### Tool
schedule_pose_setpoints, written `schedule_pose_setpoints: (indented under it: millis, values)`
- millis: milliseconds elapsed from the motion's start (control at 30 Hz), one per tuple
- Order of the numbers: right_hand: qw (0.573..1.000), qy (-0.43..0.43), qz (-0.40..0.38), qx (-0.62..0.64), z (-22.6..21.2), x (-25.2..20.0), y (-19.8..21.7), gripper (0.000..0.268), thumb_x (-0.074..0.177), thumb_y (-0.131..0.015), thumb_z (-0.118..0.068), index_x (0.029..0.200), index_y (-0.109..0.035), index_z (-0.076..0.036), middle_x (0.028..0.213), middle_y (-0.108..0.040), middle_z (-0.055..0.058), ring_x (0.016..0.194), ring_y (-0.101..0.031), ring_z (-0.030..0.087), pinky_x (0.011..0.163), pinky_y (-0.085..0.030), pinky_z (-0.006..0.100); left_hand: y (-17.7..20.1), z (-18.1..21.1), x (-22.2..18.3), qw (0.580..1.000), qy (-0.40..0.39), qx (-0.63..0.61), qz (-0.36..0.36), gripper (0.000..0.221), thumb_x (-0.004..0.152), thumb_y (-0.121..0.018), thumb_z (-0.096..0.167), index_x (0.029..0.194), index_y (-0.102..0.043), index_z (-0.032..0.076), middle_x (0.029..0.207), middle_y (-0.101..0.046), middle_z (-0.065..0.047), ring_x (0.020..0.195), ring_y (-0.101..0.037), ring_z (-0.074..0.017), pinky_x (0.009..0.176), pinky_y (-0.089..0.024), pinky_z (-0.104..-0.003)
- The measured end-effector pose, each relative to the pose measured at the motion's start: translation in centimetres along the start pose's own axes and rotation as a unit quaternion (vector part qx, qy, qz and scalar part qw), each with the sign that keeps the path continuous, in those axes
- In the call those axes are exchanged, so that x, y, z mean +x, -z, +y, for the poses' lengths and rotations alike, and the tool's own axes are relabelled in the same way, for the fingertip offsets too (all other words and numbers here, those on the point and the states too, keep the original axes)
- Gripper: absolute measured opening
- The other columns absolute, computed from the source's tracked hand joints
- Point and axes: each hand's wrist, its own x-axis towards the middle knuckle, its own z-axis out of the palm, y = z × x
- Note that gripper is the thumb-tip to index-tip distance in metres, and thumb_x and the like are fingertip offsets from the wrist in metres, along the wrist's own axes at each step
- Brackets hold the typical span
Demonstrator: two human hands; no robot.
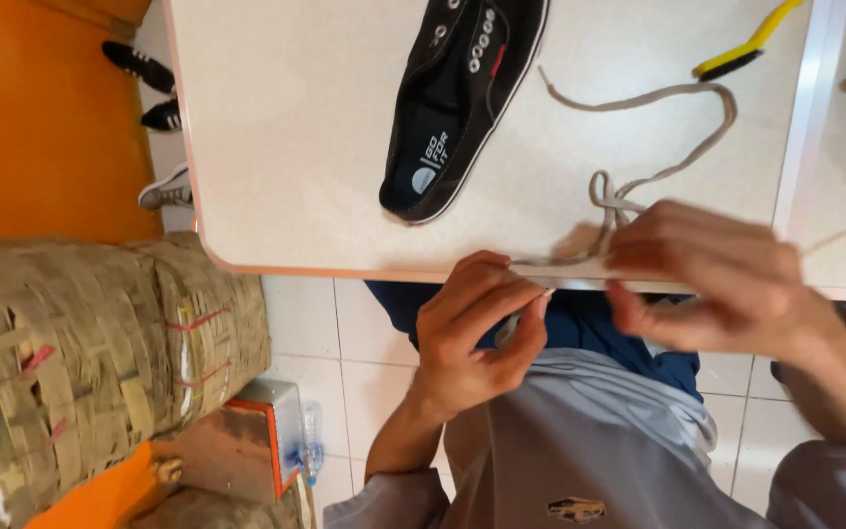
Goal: The person is lacing a black sneaker by threading a grey shoelace through the eyelets.
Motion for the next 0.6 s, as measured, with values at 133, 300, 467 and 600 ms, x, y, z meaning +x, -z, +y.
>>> schedule_pose_setpoints:
  millis: [133,300,467,600]
  values:
    - [0.999,0.021,0.036,-0.032,-0.8,0.9,-1.4,0.023,0.089,-0.074,-0.006,0.098,-0.066,0.014,0.089,-0.069,0.022,0.075,-0.071,0.034,0.065,-0.059,0.039,-0.4,0.2,0.0,0.999,-0.01,0.045,0.008,0.008,0.09,-0.067,-0.008,0.095,-0.068,-0.003,0.086,-0.066,-0.011,0.075,-0.063,-0.0238,0.088,-0.059,-0.043]
    - [0.998,0.036,0.044,-0.036,-0.4,0.5,-2.3,0.015,0.091,-0.07,-0.002,0.094,-0.068,0.013,0.087,-0.069,0.02,0.072,-0.066,0.034,0.066,-0.06,0.042,-1.0,0.6,0.0,0.997,-0.037,0.072,0.015,0.008,0.091,-0.068,-0.009,0.097,-0.067,-0.003,0.088,-0.068,-0.013,0.076,-0.066,-0.0241,0.085,-0.06,-0.045]
    - [0.999,0.037,0.03,-0.006,-0.4,0.4,-2.0,0.02,0.093,-0.068,-0.004,0.097,-0.067,0.015,0.094,-0.068,0.026,0.073,-0.067,0.035,0.066,-0.058,0.041,-1.6,1.1,-0.2,0.989,-0.047,0.137,0.002,0.007,0.093,-0.067,-0.008,0.098,-0.065,-0.004,0.089,-0.065,-0.013,0.079,-0.065,-0.0258,0.088,-0.058,-0.045]
    - [0.999,0.005,-0.04,0.014,-1.0,1.5,-1.1,0.019,0.098,-0.062,-0.005,0.101,-0.063,0.013,0.092,-0.062,0.021,0.072,-0.059,0.031,0.066,-0.049,0.042,-2.1,1.3,-0.6,0.973,-0.072,0.221,-0.009,0.008,0.094,-0.068,-0.01,0.098,-0.063,-0.006,0.091,-0.065,-0.015,0.084,-0.065,-0.0267,0.093,-0.058,-0.046]
